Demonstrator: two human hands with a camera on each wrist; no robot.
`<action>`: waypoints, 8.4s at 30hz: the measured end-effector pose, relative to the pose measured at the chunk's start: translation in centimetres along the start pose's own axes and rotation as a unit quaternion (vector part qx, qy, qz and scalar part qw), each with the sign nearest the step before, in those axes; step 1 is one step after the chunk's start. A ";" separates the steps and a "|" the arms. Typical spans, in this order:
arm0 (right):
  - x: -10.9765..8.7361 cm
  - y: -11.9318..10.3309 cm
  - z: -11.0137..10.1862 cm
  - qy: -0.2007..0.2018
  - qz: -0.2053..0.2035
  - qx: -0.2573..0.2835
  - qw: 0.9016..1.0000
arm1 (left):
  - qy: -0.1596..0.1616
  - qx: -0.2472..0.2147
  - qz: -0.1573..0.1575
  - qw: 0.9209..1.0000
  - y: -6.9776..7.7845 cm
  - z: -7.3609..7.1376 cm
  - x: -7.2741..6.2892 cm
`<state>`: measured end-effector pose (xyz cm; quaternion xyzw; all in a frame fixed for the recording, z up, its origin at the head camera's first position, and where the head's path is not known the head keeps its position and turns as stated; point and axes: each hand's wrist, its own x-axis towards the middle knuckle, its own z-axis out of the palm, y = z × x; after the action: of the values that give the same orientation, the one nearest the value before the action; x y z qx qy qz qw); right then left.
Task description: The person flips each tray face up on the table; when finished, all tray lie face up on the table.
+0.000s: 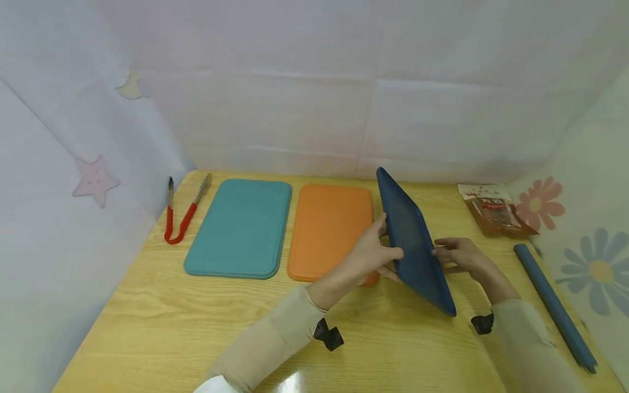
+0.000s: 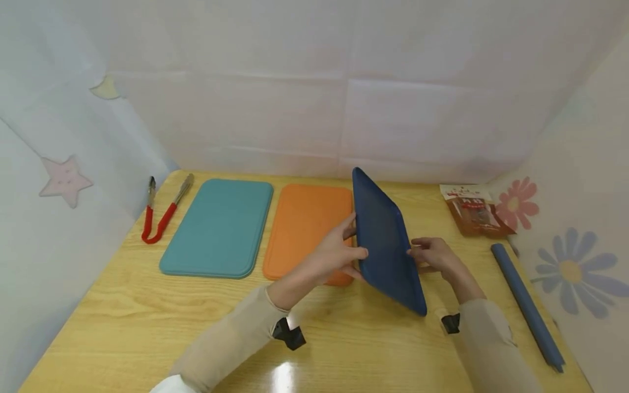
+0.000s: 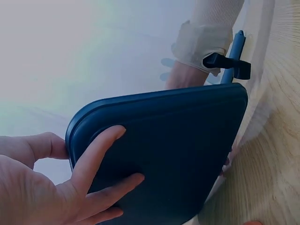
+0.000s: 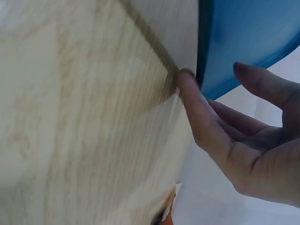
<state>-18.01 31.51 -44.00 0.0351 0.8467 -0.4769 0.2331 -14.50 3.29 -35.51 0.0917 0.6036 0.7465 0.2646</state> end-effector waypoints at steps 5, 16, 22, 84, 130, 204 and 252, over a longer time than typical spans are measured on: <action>-0.5 0.7 -0.5 0.009 0.004 -0.017 1.000 | -0.007 0.001 -0.025 1.000 -0.5 -0.6 0.6; -1.1 3.2 -3.8 0.045 0.023 -0.048 0.998 | -0.006 0.027 -0.059 0.998 -3.4 -2.3 4.2; -0.9 4.2 -5.8 0.065 0.048 -0.058 0.995 | -0.006 0.073 -0.066 0.995 -5.9 -2.4 6.6; 5.4 -7.8 11.9 0.095 -0.184 -0.212 0.955 | 0.187 0.605 0.037 0.773 -6.4 -17.4 -0.3; 5.7 -8.5 8.2 0.023 -0.109 0.118 0.987 | 0.109 0.488 0.013 0.866 -6.7 -20.0 -0.3; 6.0 -12.7 11.6 -0.062 -0.071 0.024 0.995 | 0.254 0.254 0.249 0.899 -3.2 -7.8 -10.7; 8.4 -7.9 8.8 0.032 -0.021 -0.037 0.999 | 0.114 0.382 -0.055 0.915 -5.3 -20.4 0.6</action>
<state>-24.53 18.62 -45.19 0.0237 0.8712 -0.4490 0.1973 -22.82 -13.08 -45.83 0.0670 0.8731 0.4484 0.1791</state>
